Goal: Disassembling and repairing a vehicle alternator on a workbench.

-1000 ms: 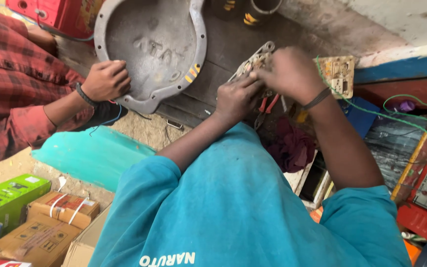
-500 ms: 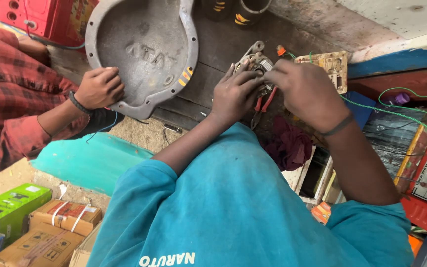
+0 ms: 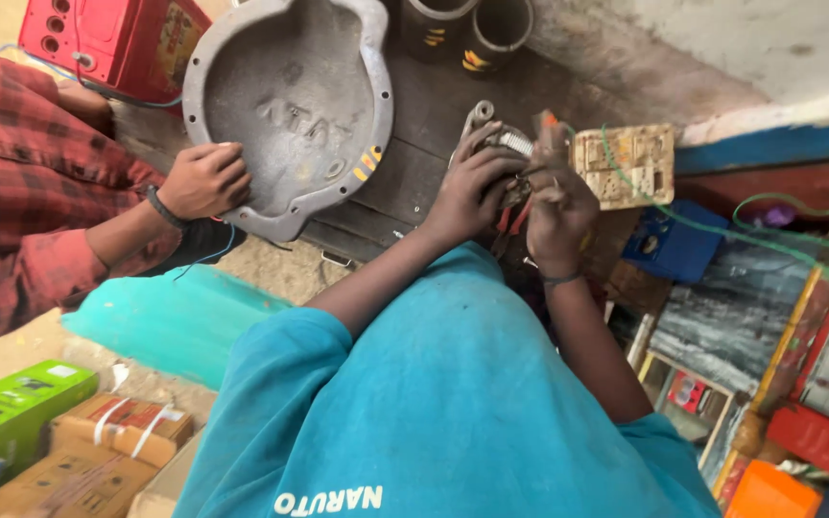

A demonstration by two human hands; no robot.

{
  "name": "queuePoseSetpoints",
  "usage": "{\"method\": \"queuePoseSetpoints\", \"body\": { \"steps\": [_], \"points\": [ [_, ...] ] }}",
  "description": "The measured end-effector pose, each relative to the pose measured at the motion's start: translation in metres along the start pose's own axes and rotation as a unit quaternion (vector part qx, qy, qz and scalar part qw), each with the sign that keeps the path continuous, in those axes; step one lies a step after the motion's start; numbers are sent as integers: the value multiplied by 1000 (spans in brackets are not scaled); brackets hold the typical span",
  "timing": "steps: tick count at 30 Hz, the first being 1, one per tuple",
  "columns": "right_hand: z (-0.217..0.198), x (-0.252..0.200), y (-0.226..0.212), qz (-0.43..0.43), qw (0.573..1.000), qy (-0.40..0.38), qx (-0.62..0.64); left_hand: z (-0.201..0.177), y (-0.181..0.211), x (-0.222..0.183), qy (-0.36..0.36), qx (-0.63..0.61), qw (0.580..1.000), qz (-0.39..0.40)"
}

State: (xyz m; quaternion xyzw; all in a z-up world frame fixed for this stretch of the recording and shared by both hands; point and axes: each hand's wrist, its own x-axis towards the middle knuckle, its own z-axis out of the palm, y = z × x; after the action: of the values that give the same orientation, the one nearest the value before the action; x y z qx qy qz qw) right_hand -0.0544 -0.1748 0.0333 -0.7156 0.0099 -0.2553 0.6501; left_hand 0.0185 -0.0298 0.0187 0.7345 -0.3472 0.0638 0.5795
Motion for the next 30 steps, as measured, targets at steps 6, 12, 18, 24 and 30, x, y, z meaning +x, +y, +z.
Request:
{"method": "queuePoseSetpoints", "body": {
  "steps": [6,12,18,24,30],
  "points": [
    [-16,13,-1,107,898,-74,421,2,-7,2,-33,-2,999,14],
    [-22,56,-30,264,893,-94,352,7,-1,1,-15,38,999,-15],
    [-12,91,-97,306,884,-352,-44,11,-8,-3,1,47,999,-1],
    [2,61,-91,-169,716,-427,-526,13,-16,-3,-9,48,999,-23],
    [21,6,-45,-247,894,-163,-337,10,-9,3,-7,61,998,-26]
  ]
}}
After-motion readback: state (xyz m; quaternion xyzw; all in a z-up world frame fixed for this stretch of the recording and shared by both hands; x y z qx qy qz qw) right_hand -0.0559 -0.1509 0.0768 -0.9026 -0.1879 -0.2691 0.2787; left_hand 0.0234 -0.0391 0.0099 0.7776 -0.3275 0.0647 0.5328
